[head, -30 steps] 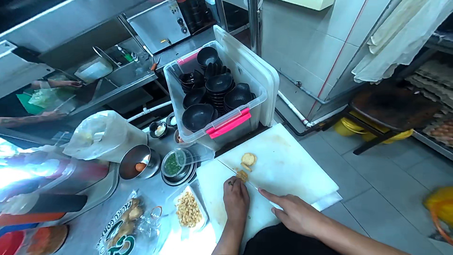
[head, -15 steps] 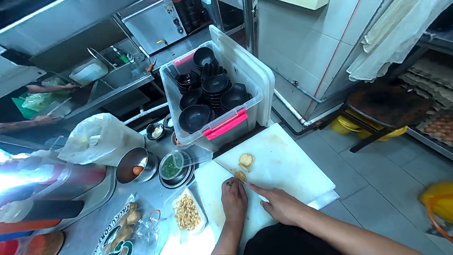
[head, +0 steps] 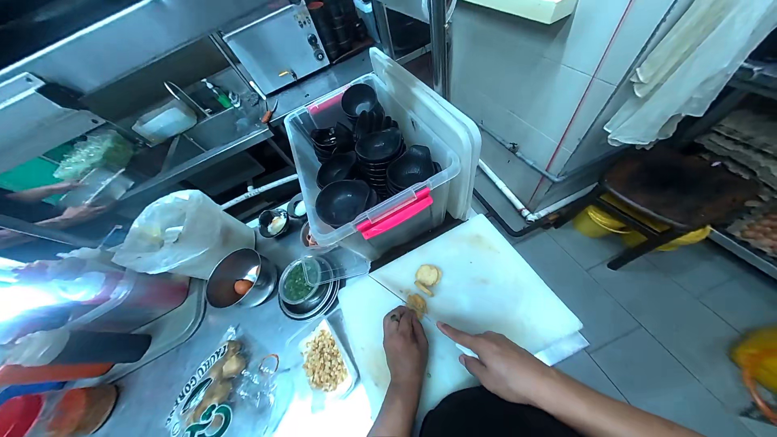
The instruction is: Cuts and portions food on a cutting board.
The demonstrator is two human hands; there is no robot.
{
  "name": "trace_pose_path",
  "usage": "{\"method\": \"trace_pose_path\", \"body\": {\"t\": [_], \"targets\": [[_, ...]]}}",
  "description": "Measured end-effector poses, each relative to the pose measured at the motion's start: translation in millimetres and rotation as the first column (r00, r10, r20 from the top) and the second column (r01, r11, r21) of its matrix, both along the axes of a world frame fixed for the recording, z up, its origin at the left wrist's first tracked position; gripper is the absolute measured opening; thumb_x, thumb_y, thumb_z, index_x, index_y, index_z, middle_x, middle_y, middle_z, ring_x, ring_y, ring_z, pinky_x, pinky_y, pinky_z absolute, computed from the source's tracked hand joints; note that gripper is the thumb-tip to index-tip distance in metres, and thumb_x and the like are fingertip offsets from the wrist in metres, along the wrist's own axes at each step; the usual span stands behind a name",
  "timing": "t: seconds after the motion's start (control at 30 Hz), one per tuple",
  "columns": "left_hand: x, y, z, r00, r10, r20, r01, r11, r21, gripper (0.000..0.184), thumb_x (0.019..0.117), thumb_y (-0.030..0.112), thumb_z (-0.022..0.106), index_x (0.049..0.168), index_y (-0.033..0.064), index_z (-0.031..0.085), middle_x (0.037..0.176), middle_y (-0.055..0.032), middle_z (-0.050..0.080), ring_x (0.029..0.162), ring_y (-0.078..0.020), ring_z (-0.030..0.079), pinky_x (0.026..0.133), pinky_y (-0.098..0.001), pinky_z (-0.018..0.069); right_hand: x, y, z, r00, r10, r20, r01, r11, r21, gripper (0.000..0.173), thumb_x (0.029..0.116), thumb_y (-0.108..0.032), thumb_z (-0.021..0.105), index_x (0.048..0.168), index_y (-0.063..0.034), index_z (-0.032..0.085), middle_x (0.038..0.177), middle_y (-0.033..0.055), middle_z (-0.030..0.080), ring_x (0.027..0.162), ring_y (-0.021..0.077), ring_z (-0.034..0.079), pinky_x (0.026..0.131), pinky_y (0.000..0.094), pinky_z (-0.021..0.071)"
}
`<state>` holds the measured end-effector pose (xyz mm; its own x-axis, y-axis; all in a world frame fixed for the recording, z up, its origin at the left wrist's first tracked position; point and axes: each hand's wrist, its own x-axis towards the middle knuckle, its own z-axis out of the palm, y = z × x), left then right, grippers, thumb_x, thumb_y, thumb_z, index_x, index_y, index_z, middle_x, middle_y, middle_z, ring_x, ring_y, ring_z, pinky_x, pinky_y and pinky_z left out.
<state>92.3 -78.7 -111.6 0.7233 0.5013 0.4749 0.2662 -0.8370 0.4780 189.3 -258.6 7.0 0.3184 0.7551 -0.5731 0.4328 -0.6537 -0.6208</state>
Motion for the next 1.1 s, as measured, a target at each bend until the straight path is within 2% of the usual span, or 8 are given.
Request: {"method": "trace_pose_path", "body": {"t": [0.37, 0.57, 0.7, 0.8, 0.87, 1.1], "targets": [[0.8, 0.6, 0.0, 1.000, -0.004, -0.015, 0.005, 0.999, 0.034, 0.019, 0.0899, 0.010, 0.060, 0.087, 0.0050, 0.078, 0.098, -0.0074, 0.074, 0.099, -0.0204, 0.070, 0.089, -0.0304, 0.0583, 0.4, 7.3, -5.4, 1.000, 0.008, -0.012, -0.008, 1.000, -0.007, 0.063, 0.1077, -0.029, 0.045, 0.164, -0.0412, 0.020, 0.107, 0.0205, 0.071, 0.099, 0.0393, 0.069, 0.089, 0.0583, 0.0530], [0.8, -0.9, -0.1, 1.000, 0.005, -0.026, -0.005, 1.000, 0.010, 0.020, 0.0914, 0.012, 0.061, 0.091, 0.0051, 0.079, 0.100, -0.0086, 0.075, 0.102, -0.0220, 0.071, 0.091, -0.0323, 0.0584, 7.4, 29.1, -15.7, 1.000, -0.005, -0.023, 0.005, 1.000, 0.011, 0.065, 0.1075, -0.027, 0.046, 0.164, -0.0407, 0.018, 0.113, 0.0228, 0.069, 0.104, 0.0413, 0.068, 0.092, 0.0597, 0.0521], [-1.0, -1.7, 6.4, 0.999, 0.028, -0.025, -0.030, 0.998, -0.056, 0.021, 0.0909, 0.015, 0.063, 0.100, 0.0022, 0.077, 0.109, -0.0135, 0.073, 0.106, -0.0275, 0.069, 0.093, -0.0385, 0.0582, 10.1, 23.3, -11.4, 0.998, -0.048, -0.049, 0.051, 0.997, 0.058, 0.063, 0.1073, -0.029, 0.048, 0.164, -0.0395, 0.021, 0.115, 0.0219, 0.069, 0.101, 0.0394, 0.068, 0.091, 0.0586, 0.0522], [-4.7, -3.9, 3.9, 0.999, 0.044, -0.025, -0.045, 0.997, -0.064, 0.021, 0.0924, 0.016, 0.061, 0.098, 0.0032, 0.078, 0.108, -0.0117, 0.072, 0.105, -0.0249, 0.069, 0.092, -0.0353, 0.0584, 8.5, 16.2, -2.0, 0.997, -0.061, -0.042, 0.063, 0.997, 0.048, 0.063, 0.1073, -0.031, 0.048, 0.163, -0.0420, 0.021, 0.111, 0.0202, 0.069, 0.097, 0.0376, 0.068, 0.088, 0.0568, 0.0532], [-4.3, -3.3, 2.4, 0.999, 0.047, -0.016, -0.048, 0.997, -0.054, 0.021, 0.0926, 0.015, 0.061, 0.097, 0.0033, 0.078, 0.106, -0.0106, 0.073, 0.104, -0.0238, 0.069, 0.091, -0.0337, 0.0583, 7.6, 13.7, 1.2, 0.998, -0.048, -0.031, 0.049, 0.998, 0.036, 0.064, 0.1071, -0.030, 0.048, 0.163, -0.0420, 0.020, 0.111, 0.0199, 0.070, 0.100, 0.0374, 0.068, 0.090, 0.0568, 0.0529], [-3.2, -2.8, -0.1, 0.999, 0.042, -0.017, -0.043, 0.999, -0.016, 0.019, 0.0915, 0.012, 0.061, 0.090, 0.0047, 0.078, 0.101, -0.0080, 0.074, 0.102, -0.0215, 0.069, 0.091, -0.0316, 0.0575, 0.8, 8.9, -8.7, 1.000, 0.006, -0.018, -0.005, 1.000, 0.031, 0.063, 0.1068, -0.030, 0.047, 0.163, -0.0417, 0.021, 0.108, 0.0196, 0.071, 0.097, 0.0382, 0.069, 0.088, 0.0578, 0.0532]]}}
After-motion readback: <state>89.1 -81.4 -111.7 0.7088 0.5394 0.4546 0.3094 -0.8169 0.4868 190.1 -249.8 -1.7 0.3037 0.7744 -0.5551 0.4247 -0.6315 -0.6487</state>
